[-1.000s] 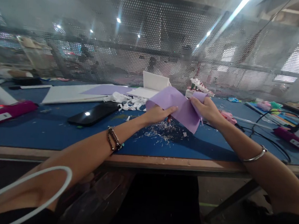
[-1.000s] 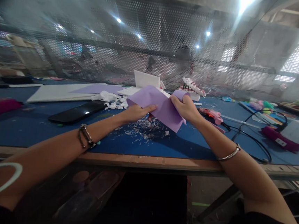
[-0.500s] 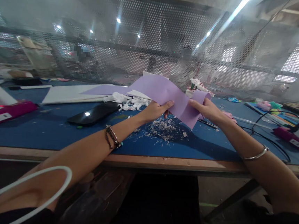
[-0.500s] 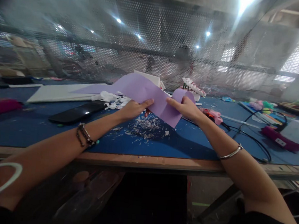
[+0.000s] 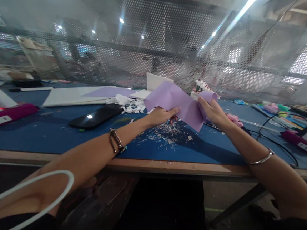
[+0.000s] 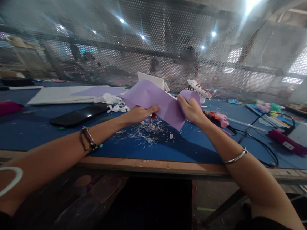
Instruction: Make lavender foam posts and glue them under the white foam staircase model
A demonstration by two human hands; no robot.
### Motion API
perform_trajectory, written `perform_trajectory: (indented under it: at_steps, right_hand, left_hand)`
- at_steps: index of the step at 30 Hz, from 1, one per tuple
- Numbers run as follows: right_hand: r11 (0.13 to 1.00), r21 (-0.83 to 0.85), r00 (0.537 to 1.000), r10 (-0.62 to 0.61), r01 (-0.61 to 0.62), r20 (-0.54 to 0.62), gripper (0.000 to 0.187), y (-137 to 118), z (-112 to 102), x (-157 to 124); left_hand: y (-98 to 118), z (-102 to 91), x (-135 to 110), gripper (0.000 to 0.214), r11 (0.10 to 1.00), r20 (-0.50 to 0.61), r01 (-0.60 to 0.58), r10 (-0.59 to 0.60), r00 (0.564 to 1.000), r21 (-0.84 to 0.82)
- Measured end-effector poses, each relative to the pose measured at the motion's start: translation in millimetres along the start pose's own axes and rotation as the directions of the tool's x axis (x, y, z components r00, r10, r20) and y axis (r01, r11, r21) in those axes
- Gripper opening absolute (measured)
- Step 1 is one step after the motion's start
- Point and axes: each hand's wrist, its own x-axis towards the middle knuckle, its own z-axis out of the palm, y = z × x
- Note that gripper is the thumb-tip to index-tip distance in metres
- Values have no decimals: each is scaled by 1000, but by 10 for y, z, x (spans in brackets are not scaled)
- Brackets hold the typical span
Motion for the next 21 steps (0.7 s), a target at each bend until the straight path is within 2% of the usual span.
perform_trajectory:
  at_steps: [3, 6, 9, 12, 14, 18, 21]
  right_hand:
    - [999, -32, 999, 22, -23, -47, 40, -6, -75, 33]
    - [998, 59, 999, -7, 10, -45, 39, 8, -122, 54]
    - [994, 102, 998, -31, 26, 49, 38, 29, -127, 46]
    - [998, 44, 985, -53, 47, 162, 36, 45, -103, 28]
    - [998, -10, 989, -60, 62, 138, 35, 49, -77, 18]
    - [993, -97, 997, -60, 65, 56, 40, 32, -19, -1]
    - [996, -70, 998, -56, 58, 33, 42, 27, -11, 7]
  left_hand:
    - [-17, -21, 26, 40, 999, -24, -11, 10, 1000, -44]
    - [-28, -34, 33, 40, 999, -47, -1, -1, 999, -40]
    - [-44, -39, 30, 41, 1000, -57, 6, -8, 998, -26]
    - [-49, -39, 29, 41, 994, -69, -2, -5, 998, -108]
    - [-32, -36, 24, 42, 989, -66, -18, 8, 998, -147]
    - [26, -21, -3, 47, 998, 57, -46, 49, 997, -53]
    - [38, -10, -12, 48, 999, 134, -29, 31, 991, -17]
